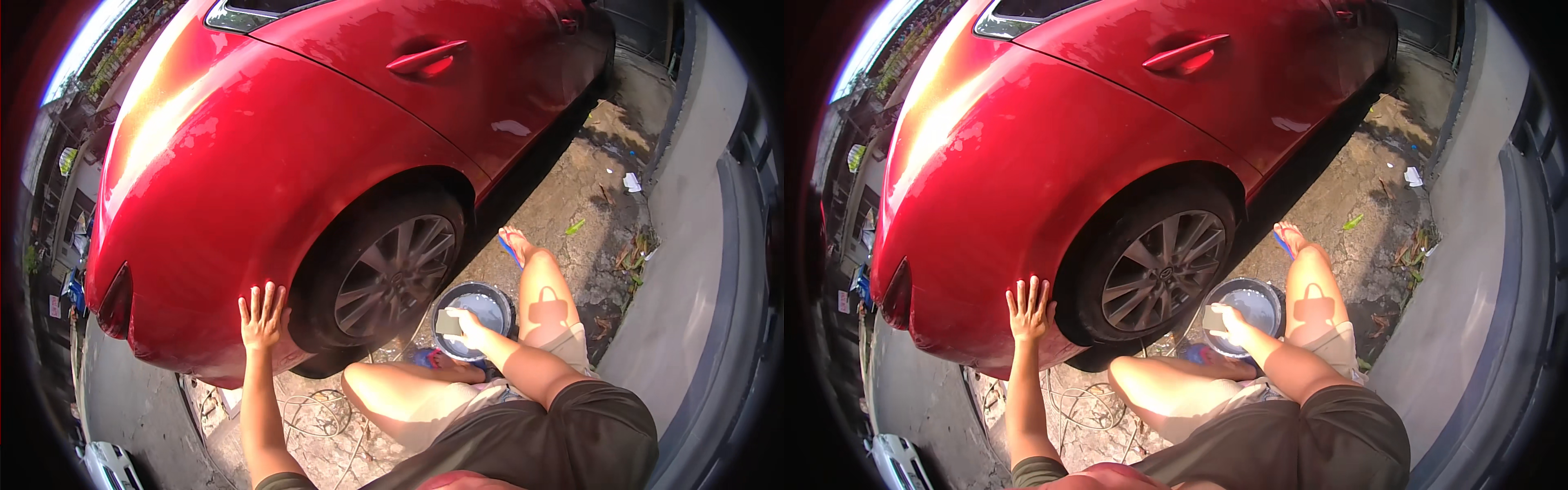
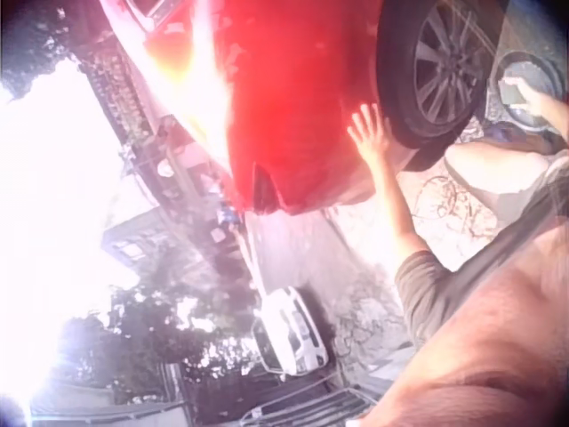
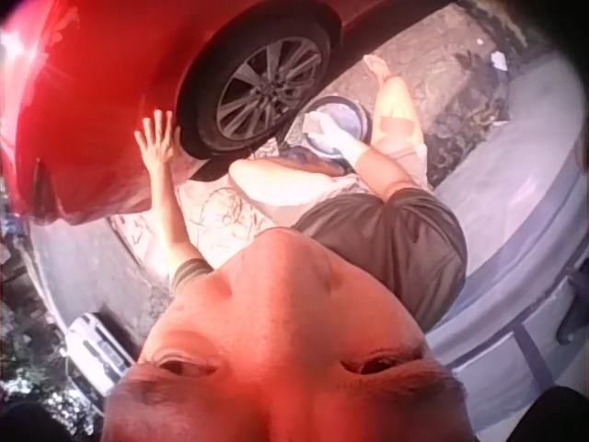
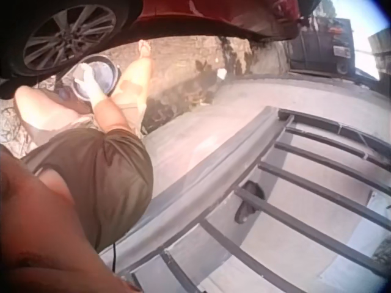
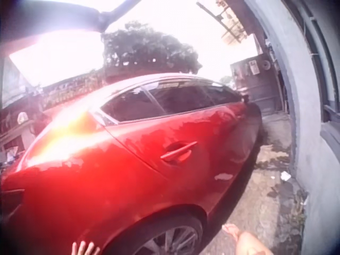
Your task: The person is sanding the rear panel of a red car by hand using a sanding block. They repeatedly dip the sanding block into a bucket of water and rub it against the car's body, occasionally splashing water onto the surface to rinse it.
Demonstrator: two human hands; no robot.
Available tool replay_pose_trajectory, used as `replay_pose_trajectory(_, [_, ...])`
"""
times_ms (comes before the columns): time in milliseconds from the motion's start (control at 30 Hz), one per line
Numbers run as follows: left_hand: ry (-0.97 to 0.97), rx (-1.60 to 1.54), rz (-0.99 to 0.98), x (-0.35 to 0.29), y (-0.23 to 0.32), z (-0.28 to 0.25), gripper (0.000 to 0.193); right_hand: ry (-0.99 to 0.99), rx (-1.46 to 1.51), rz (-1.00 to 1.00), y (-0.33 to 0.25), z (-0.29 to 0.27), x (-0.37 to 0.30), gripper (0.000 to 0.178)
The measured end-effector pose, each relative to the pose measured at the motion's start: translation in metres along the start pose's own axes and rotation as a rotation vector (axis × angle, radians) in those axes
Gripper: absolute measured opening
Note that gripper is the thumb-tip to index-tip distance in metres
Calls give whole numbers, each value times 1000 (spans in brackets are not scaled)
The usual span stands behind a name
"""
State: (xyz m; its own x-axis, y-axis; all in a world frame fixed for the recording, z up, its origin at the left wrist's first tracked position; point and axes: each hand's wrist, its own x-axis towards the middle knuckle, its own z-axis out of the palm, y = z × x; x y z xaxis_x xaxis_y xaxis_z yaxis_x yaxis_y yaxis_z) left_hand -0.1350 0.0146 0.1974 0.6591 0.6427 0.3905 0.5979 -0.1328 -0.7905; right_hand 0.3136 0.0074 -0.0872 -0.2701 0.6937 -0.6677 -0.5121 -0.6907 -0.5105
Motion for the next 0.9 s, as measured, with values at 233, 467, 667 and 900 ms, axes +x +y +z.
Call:
replay_pose_trajectory(233, [-452, -143, -367, -148, 59, -20, 81, 156, -139, -140, -23, -32, -12, 45])
replay_pose_trajectory(467, [-1448, -787, -1339, -289, 278, -143, 73, 246, -468, -37, -3, -56, 9, 46])
replay_pose_trajectory(667, [-1252, -2018, -1671, -348, 403, -262, 41, 454, -686, -272, 46, -52, 35, 36])
replay_pose_trajectory(900, [-937, -1762, -1557, -289, 372, -215, 36, 608, -735, -240, 18, -99, 69, 65])
